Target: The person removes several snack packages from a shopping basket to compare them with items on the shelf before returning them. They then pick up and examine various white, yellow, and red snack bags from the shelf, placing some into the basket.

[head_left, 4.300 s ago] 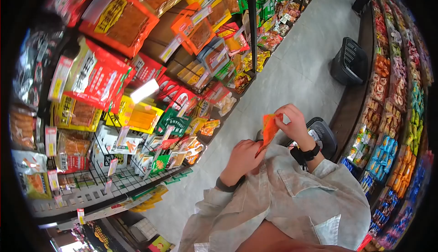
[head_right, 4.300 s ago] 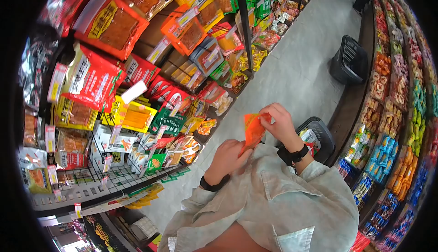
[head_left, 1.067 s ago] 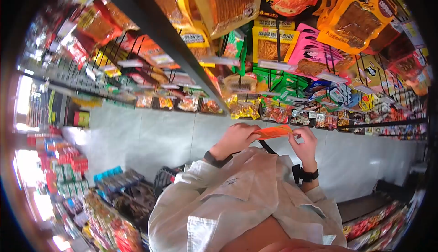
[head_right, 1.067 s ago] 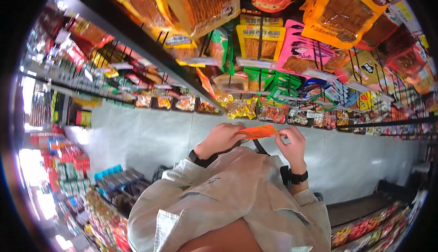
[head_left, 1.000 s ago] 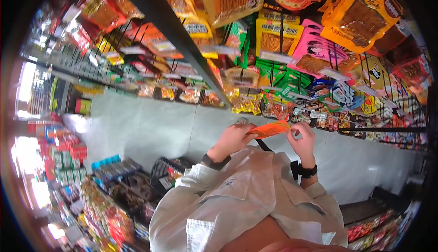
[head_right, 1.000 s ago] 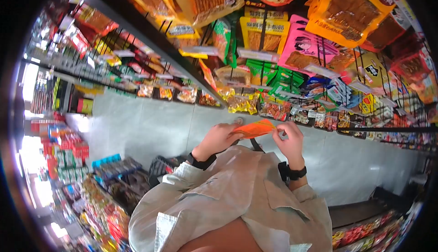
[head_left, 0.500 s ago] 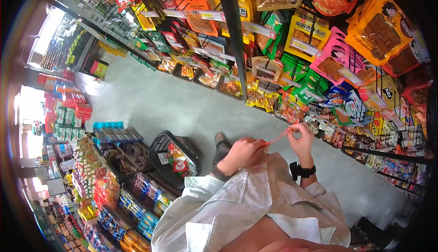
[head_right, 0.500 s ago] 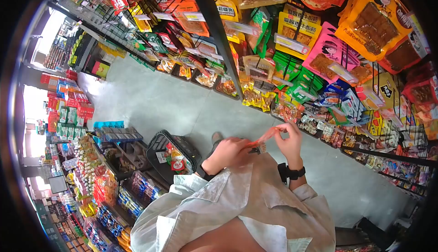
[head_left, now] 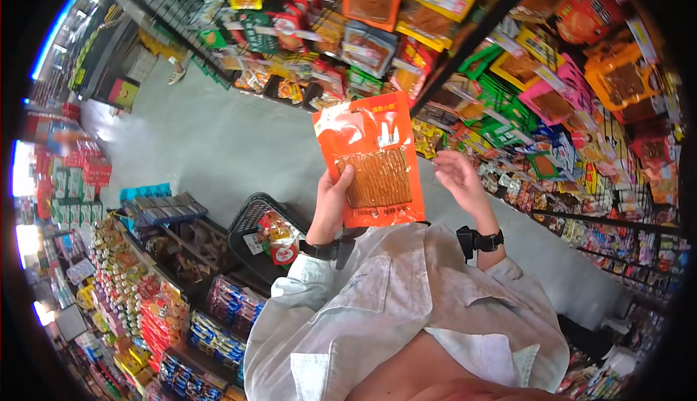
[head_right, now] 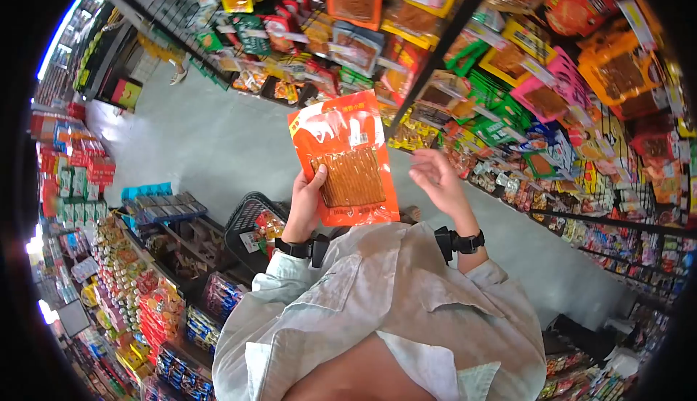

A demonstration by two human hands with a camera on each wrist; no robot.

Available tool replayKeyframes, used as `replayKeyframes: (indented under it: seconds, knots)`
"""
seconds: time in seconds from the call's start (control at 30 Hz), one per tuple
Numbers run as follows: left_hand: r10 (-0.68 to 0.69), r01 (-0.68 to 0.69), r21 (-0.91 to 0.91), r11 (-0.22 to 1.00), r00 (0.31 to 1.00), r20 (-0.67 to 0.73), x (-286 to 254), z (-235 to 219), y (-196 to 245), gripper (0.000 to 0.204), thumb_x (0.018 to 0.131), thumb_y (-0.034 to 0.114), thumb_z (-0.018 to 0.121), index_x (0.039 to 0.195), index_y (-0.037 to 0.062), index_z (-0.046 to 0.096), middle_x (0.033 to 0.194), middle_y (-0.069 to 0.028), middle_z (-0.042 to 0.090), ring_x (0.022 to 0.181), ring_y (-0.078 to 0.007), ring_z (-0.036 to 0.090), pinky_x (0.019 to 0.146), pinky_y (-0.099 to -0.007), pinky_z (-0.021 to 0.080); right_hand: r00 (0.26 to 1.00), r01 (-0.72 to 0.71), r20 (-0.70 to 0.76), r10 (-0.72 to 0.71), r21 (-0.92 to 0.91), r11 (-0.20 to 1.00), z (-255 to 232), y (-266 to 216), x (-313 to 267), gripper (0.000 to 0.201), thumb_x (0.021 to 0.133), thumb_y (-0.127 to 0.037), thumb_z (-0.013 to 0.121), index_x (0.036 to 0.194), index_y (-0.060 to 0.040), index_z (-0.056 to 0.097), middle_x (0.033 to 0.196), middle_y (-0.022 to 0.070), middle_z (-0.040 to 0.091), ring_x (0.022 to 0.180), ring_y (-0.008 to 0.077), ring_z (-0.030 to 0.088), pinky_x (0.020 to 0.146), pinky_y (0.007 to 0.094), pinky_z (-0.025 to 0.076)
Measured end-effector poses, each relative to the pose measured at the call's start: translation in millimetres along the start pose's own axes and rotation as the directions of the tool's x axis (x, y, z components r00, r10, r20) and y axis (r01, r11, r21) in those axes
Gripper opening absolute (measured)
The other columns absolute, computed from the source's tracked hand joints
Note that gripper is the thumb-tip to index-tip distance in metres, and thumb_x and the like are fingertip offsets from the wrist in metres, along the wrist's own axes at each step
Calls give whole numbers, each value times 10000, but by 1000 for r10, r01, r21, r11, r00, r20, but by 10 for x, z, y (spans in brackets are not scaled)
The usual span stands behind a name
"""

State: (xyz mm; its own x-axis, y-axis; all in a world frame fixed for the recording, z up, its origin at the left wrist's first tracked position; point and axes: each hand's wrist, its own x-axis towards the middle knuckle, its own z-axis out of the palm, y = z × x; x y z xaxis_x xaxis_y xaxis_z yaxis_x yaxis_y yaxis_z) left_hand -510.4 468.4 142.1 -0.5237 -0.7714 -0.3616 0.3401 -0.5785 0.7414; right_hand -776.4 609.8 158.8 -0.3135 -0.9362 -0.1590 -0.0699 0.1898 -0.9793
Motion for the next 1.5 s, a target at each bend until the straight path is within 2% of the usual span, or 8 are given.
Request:
replayKeyframes:
  seconds: [0.17, 0.27, 0.5, 0.63, 1.0, 1.17, 1.4, 1.5]
  knots:
    - [-48, 48, 17, 999, 998, -45, -82, -500, 315, 300, 1060, 163, 535, 1318, 12, 565, 1253, -59, 665, 1131, -155, 630, 979, -318, 498, 881, -216, 455, 127, 150, 965, 950, -117, 316, 471, 995, -170, 662, 1405, -15, 488, 1326, 76, 606, 1203, 174, 591, 1017, 337, 487]
    - [-81, 81, -6, 997, 996, -32, -134, -631, 322, 305, 1053, 153, 542, 1328, 24, 568, 1265, -45, 660, 1139, -146, 625, 992, -306, 482, 868, -28, 492, 65, -82, 996, 1379, -192, 477, 418, 1002, -149, 649, 1373, -1, 523, 1300, 41, 615, 1168, 134, 566, 1013, 326, 469]
    - [8, -9, -4, 1000, 991, -133, 20, -911, 522, 316, 1049, 124, 528, 1336, -5, 550, 1267, -54, 650, 1126, -136, 612, 967, -295, 482, 877, 28, 469, 108, -272, 962, 1608, -294, 1124, 372, 969, -180, 675, 1286, 1, 601, 1194, 101, 710, 1086, 186, 652, 962, 370, 502]
    - [-12, 23, 118, 993, 995, -100, 299, -1075, 730, 268, 1043, 108, 530, 1279, -10, 576, 1204, -52, 671, 1073, -127, 629, 939, -279, 481, 916, 47, 400, -21, -56, 997, 1636, -243, 1744, 336, 977, -165, 662, 1260, 8, 610, 1179, 97, 712, 1082, 185, 653, 955, 365, 503]
    - [94, -19, 286, 958, 963, -253, 1164, -994, 1341, 168, 1035, 28, 531, 1196, -19, 527, 1127, -84, 676, 1050, -125, 634, 893, -281, 523, 896, 28, 444, 15, -89, 996, 1911, -194, 3161, 371, 979, -230, 657, 1255, 15, 615, 1143, 146, 721, 1059, 252, 683, 925, 379, 514]
    - [244, 12, 663, 748, 925, -292, 1463, -1074, 1454, 131, 978, 103, 630, 1076, 23, 592, 732, -27, 599, 653, -75, 494, 601, -271, 440, 907, -4, 416, 61, -136, 991, 2023, -66, 3544, 409, 978, -257, 650, 1282, 10, 593, 1094, 123, 714, 1001, 233, 670, 897, 369, 509]
    - [217, -2, 725, 688, 955, -204, 1743, -1351, 1855, 192, 953, 140, 662, 1049, 23, 544, 720, -124, 617, 538, -154, 551, 532, -317, 442, 886, -94, 416, 204, -270, 958, 2322, 79, 3944, 369, 992, -235, 647, 1272, 2, 608, 1119, 72, 701, 1008, 155, 624, 895, 360, 505]
    - [236, -61, 733, 678, 962, -138, 1810, -1743, 2026, 306, 954, 143, 654, 1145, 23, 448, 843, -206, 664, 718, -383, 672, 629, -438, 504, 901, 4, 420, 106, -254, 967, 2713, -185, 4090, 332, 987, -239, 651, 1204, 12, 632, 978, 78, 702, 909, 146, 625, 827, 365, 511]
